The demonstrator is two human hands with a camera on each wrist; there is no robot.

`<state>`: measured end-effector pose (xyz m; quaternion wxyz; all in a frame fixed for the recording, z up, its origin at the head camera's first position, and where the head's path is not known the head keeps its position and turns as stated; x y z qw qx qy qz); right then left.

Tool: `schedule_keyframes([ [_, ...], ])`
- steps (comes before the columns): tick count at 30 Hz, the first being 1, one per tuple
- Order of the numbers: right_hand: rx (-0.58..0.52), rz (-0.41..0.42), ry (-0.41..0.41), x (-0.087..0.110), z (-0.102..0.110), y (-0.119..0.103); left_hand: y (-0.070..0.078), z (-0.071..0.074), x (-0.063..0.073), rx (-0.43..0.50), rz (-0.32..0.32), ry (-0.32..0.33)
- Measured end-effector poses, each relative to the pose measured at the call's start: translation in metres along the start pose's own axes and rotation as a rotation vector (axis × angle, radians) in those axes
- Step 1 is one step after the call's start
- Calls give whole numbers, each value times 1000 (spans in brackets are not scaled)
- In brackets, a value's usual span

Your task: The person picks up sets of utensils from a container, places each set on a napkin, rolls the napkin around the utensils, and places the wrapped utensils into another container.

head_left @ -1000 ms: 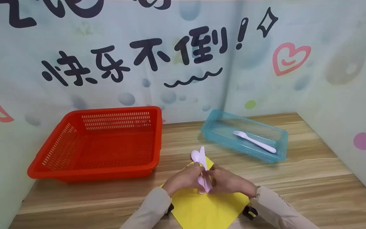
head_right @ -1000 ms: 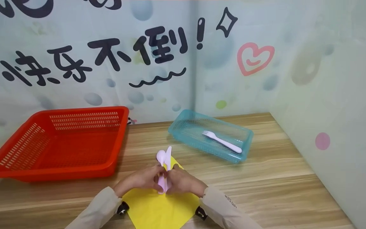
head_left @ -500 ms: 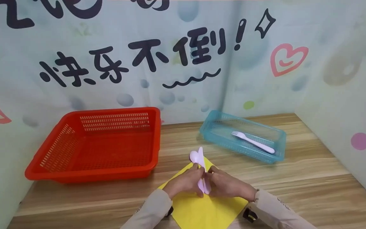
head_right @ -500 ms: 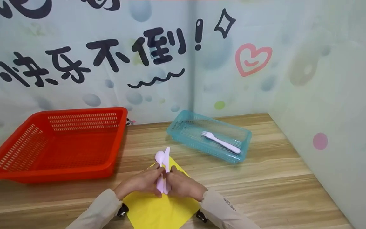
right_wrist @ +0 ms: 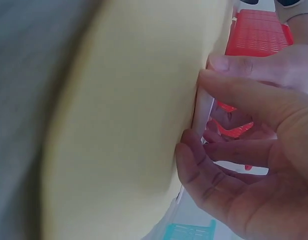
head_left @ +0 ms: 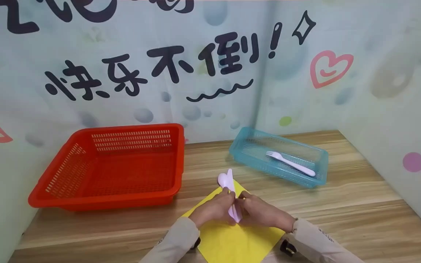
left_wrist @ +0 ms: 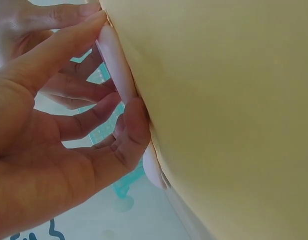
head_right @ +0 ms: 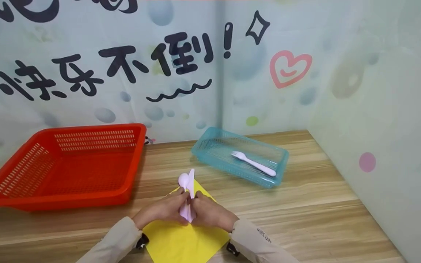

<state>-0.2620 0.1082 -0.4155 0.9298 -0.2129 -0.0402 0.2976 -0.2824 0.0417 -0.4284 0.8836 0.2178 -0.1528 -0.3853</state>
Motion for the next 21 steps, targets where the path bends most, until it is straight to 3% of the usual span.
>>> schedule_keyframes([
  [5,4,16,17,0,0,0,1,1,0,-7,1,0],
  [15,-73,-31,-57,1,4,3,2,7,1,1,9,-40],
  [21,-112,-56,-48,2,13,8,3,17,0,60,50,-75],
])
Point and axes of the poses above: each hand's wrist, its own x-axis away from the middle knuckle, its own z-axis out of the back of the hand, y = z × x, the point moved 7 cm from there along -x, towards the middle knuckle, and after that the axes turned 13 degrees about -z, right-handed, at the moved point
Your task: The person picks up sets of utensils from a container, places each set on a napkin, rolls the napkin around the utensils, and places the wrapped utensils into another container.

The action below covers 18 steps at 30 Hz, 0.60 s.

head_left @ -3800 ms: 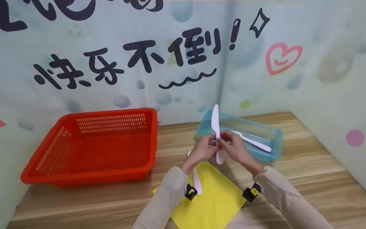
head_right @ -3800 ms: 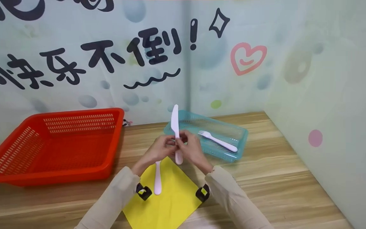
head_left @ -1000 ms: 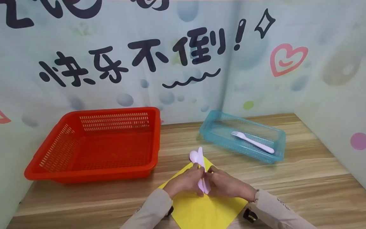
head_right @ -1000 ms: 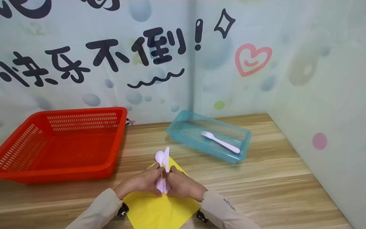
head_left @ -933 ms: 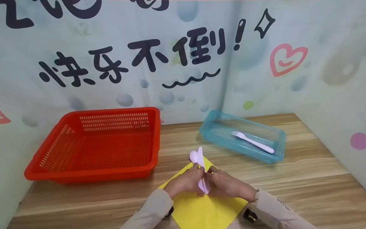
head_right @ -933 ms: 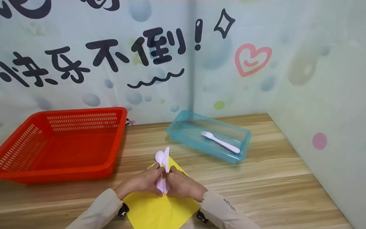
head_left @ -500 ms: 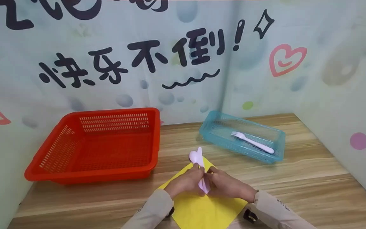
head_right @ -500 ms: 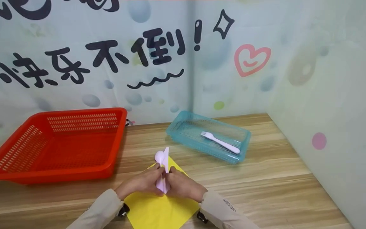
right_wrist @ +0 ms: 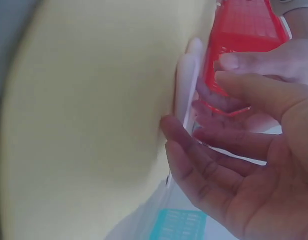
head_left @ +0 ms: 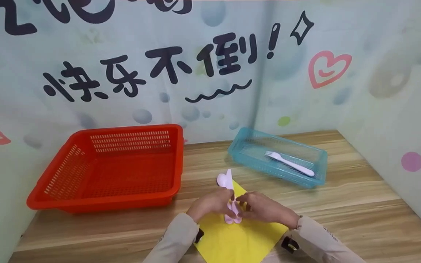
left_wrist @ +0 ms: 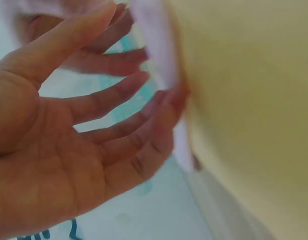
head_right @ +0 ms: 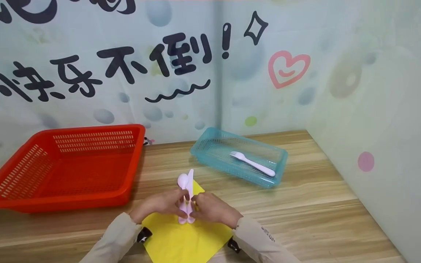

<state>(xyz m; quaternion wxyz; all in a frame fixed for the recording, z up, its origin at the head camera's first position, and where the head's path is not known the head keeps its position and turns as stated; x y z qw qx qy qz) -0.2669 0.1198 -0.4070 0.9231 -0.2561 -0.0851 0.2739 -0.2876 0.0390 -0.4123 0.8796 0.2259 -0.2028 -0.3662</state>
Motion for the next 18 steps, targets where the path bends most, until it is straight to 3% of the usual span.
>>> schedule_keyframes([
  [4,10,-33,27,1,9,5,4,9,-4,-44,-7,13],
  [10,4,-27,187,0,35,12,18,24,-18,-91,-148,116],
  [14,-52,-83,283,0,56,23,26,33,-31,-28,-238,229],
  [18,-83,-145,369,-2,75,38,29,40,-46,88,-282,355],
])
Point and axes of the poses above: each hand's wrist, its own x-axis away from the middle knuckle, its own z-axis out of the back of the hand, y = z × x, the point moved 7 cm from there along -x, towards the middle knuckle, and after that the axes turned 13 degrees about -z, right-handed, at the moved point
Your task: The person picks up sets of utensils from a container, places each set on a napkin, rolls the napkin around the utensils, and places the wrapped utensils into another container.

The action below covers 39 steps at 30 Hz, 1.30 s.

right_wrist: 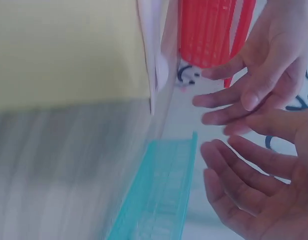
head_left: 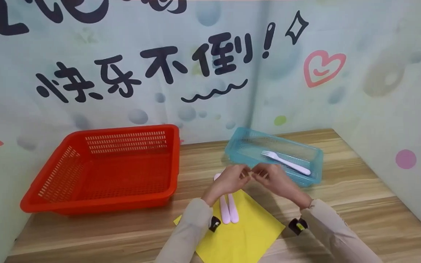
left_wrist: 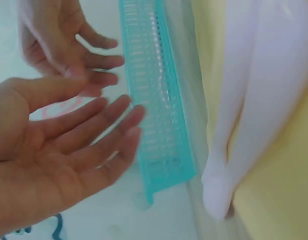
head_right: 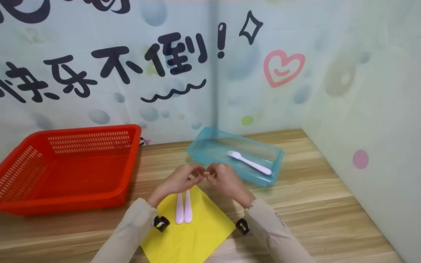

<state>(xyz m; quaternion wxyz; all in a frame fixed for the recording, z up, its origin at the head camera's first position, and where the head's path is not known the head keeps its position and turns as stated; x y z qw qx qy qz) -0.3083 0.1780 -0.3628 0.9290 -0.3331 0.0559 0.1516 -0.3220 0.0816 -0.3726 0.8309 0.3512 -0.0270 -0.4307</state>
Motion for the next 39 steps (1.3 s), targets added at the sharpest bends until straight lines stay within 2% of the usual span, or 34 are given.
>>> schedule_keyframes([
  [4,8,-64,93,-10,15,12,-2,-2,-17,67,-9,132],
  [6,15,-110,119,-15,22,19,-3,-3,-25,82,-3,177],
  [14,85,-227,142,-30,35,48,-11,-17,-46,190,84,247],
  [19,144,-284,130,-36,37,71,-13,-30,-52,245,128,249],
  [23,168,-342,112,-39,39,91,-14,-36,-57,254,129,266],
  [27,226,-427,7,-41,37,110,-13,-40,-61,257,123,269],
  [31,270,-483,-114,-39,32,122,-14,-46,-62,270,146,236],
  [33,273,-504,-141,-39,30,126,-15,-50,-62,278,166,216],
  [39,265,-563,-134,-38,31,132,-16,-56,-62,302,205,174],
])
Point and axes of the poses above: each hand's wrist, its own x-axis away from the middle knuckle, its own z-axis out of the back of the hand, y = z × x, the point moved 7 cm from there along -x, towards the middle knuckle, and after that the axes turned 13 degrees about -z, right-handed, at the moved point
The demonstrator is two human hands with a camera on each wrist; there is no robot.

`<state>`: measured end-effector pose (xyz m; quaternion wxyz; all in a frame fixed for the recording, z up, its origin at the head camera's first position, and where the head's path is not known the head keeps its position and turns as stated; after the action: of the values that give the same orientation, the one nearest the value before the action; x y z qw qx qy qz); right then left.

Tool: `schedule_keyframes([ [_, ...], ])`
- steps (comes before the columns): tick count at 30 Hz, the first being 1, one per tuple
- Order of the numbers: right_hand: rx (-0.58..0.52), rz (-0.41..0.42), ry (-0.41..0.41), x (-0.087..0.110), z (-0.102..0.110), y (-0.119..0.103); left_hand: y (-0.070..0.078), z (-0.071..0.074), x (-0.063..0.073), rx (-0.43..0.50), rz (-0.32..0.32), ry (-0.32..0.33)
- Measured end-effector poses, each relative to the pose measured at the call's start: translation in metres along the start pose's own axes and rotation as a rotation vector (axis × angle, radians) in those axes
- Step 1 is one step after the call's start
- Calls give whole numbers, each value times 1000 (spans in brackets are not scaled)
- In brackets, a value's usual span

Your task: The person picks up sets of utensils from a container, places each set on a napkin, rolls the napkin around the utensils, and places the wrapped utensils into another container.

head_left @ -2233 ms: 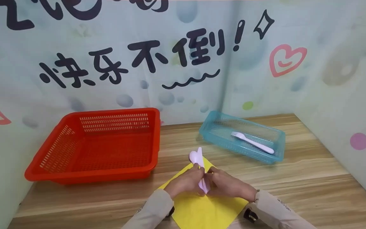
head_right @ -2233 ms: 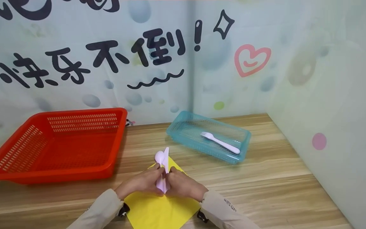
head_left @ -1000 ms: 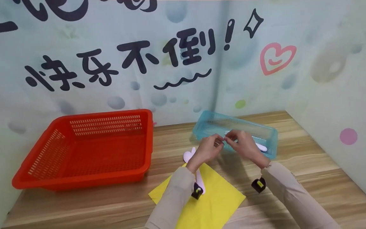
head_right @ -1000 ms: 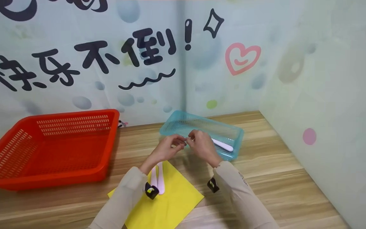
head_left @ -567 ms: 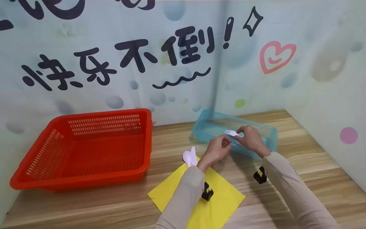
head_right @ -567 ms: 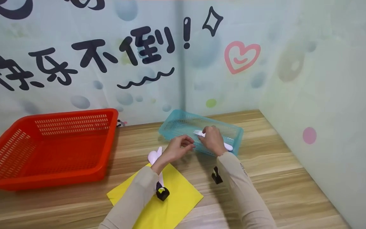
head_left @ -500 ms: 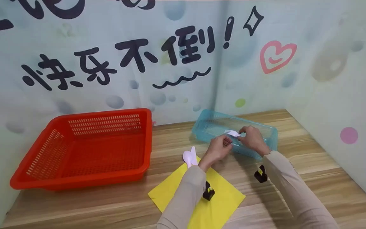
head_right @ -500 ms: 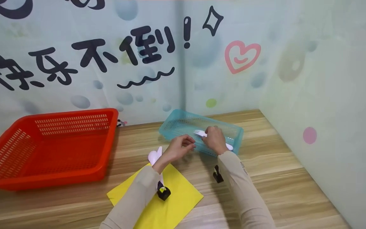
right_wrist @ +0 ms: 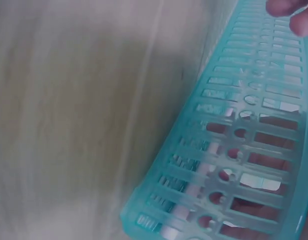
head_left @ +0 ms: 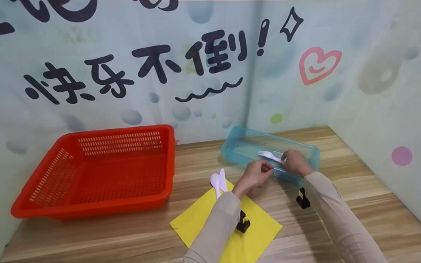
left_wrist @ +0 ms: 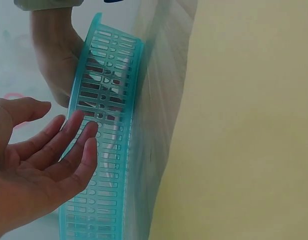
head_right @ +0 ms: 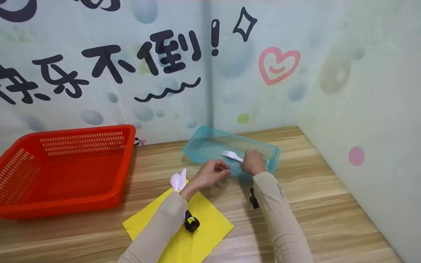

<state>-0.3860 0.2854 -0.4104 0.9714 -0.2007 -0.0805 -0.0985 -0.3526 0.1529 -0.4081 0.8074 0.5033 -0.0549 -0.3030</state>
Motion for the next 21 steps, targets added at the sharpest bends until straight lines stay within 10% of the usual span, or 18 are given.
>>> schedule_keyframes([
  [21,-25,-9,-2,-9,2,2,4,-1,-7,-36,-49,-42],
])
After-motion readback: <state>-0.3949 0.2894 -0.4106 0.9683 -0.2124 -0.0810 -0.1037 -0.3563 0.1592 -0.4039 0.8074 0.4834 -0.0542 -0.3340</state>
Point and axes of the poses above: each hand's wrist, its own x-axis away from the middle knuckle, its own z-axis out of the back of the hand, y = z × x, the point moved 7 cm from there along -x, towards the middle knuckle, and after that the axes turned 13 degrees about -z, right-handed, at the moved point
